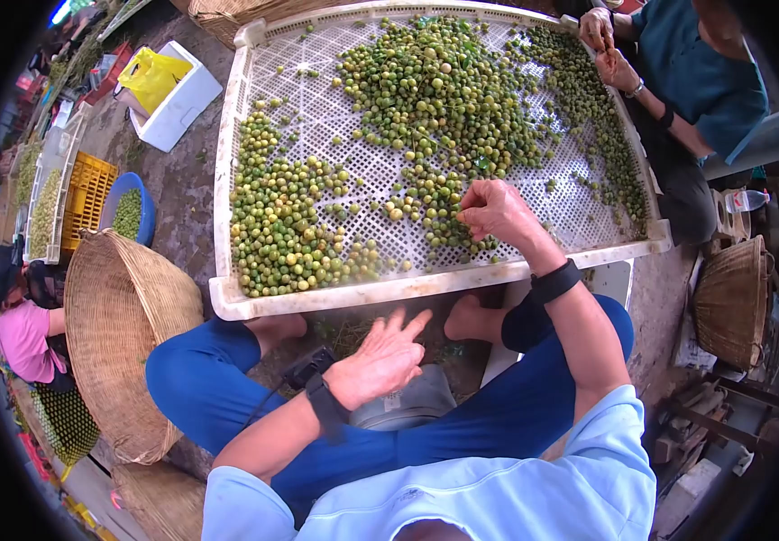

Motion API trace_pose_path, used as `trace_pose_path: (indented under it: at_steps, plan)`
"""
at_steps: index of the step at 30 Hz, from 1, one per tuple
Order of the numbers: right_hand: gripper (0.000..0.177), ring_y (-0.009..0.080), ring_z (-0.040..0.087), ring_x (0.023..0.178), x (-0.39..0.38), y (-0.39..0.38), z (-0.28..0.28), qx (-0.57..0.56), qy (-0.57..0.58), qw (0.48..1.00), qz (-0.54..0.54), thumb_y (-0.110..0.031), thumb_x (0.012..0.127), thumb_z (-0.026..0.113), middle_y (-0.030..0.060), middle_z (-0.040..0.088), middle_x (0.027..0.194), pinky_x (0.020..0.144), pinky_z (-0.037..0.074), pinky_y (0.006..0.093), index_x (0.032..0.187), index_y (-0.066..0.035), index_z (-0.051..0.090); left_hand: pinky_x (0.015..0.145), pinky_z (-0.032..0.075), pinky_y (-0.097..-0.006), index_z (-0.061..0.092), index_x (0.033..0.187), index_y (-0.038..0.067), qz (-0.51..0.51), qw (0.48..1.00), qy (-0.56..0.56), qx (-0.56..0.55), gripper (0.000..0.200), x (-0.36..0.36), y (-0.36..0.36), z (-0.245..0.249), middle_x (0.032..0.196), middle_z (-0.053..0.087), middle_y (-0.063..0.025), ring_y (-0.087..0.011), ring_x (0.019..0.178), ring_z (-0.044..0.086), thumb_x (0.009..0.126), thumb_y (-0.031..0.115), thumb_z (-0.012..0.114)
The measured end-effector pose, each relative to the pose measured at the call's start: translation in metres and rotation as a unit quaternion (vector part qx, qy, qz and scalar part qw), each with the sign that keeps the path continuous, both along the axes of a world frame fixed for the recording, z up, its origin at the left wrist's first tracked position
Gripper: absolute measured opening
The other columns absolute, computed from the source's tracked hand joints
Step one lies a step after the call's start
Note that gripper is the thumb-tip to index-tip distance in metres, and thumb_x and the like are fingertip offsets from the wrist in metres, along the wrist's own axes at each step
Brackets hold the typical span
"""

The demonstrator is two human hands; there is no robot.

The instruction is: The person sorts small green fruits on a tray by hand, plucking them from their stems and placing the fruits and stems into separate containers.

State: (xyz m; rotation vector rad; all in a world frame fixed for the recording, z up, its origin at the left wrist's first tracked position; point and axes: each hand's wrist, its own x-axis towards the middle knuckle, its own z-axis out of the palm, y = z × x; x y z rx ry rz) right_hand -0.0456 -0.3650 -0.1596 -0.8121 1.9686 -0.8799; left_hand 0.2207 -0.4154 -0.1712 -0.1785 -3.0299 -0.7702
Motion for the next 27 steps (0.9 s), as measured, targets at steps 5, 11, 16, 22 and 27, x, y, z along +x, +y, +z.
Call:
trace_pose_path:
  at_steps: [5, 11, 16, 22, 27]
  plan:
    - [0.012, 0.0143, 0.061, 0.053, 0.002, 0.002, -0.003, 0.001, 0.026, 1.0, -0.003, -0.005, 0.076, 0.064, 0.0081, 0.06, 0.063, 0.048, 0.051, 0.0267, 0.077, 0.006, 0.058, 0.072, 0.047, -0.0398, 0.061, 0.089, 0.003, 0.051, 0.972, -0.119, 0.195, 0.019, -0.019, -0.005, 0.02, 0.089, 0.061, -0.0104, -0.0308, 0.087, 0.057, 0.071, 0.007, 0.065]
    - [0.008, 0.0219, 0.063, 0.056, 0.001, 0.001, -0.012, -0.004, 0.096, 0.995, -0.001, -0.005, 0.071, 0.059, 0.0134, 0.062, 0.063, 0.054, 0.049, 0.0332, 0.074, 0.002, 0.061, 0.071, 0.048, -0.0375, 0.06, 0.093, 0.002, 0.081, 0.97, -0.052, 0.225, 0.021, -0.013, -0.012, 0.031, 0.095, 0.058, -0.0125, -0.0298, 0.083, 0.058, 0.073, -0.001, 0.06]
    - [0.01, 0.0332, 0.061, 0.07, 0.004, 0.002, -0.014, -0.033, 0.184, 0.982, 0.017, -0.006, 0.07, 0.056, 0.0181, 0.062, 0.07, 0.064, 0.048, 0.0391, 0.076, 0.0, 0.06, 0.066, 0.048, -0.0351, 0.06, 0.089, 0.001, 0.108, 0.967, -0.041, 0.229, 0.014, -0.022, -0.022, 0.046, 0.084, 0.06, -0.0126, -0.029, 0.076, 0.059, 0.075, 0.002, 0.06]
    - [0.008, 0.035, 0.06, 0.069, 0.011, -0.005, -0.008, -0.077, 0.252, 0.964, 0.027, -0.005, 0.071, 0.051, 0.019, 0.06, 0.069, 0.063, 0.047, 0.0411, 0.073, -0.001, 0.058, 0.058, 0.047, -0.0313, 0.06, 0.08, -0.001, 0.324, 0.914, -0.001, 0.245, 0.007, -0.061, -0.072, 0.048, 0.069, 0.061, -0.0107, -0.0206, 0.06, 0.059, 0.078, 0.005, 0.057]
    - [0.014, 0.0218, 0.061, 0.069, 0.047, 0.003, 0.059, -0.153, -0.016, 0.963, 0.219, -0.003, 0.076, 0.057, 0.0109, 0.064, 0.081, 0.063, 0.048, 0.0325, 0.09, -0.002, 0.059, 0.059, 0.047, -0.0344, 0.061, 0.08, -0.001, 0.377, 0.916, 0.018, 0.133, 0.011, -0.078, -0.094, 0.017, 0.068, 0.063, -0.0136, -0.023, 0.061, 0.061, 0.077, 0.008, 0.057]
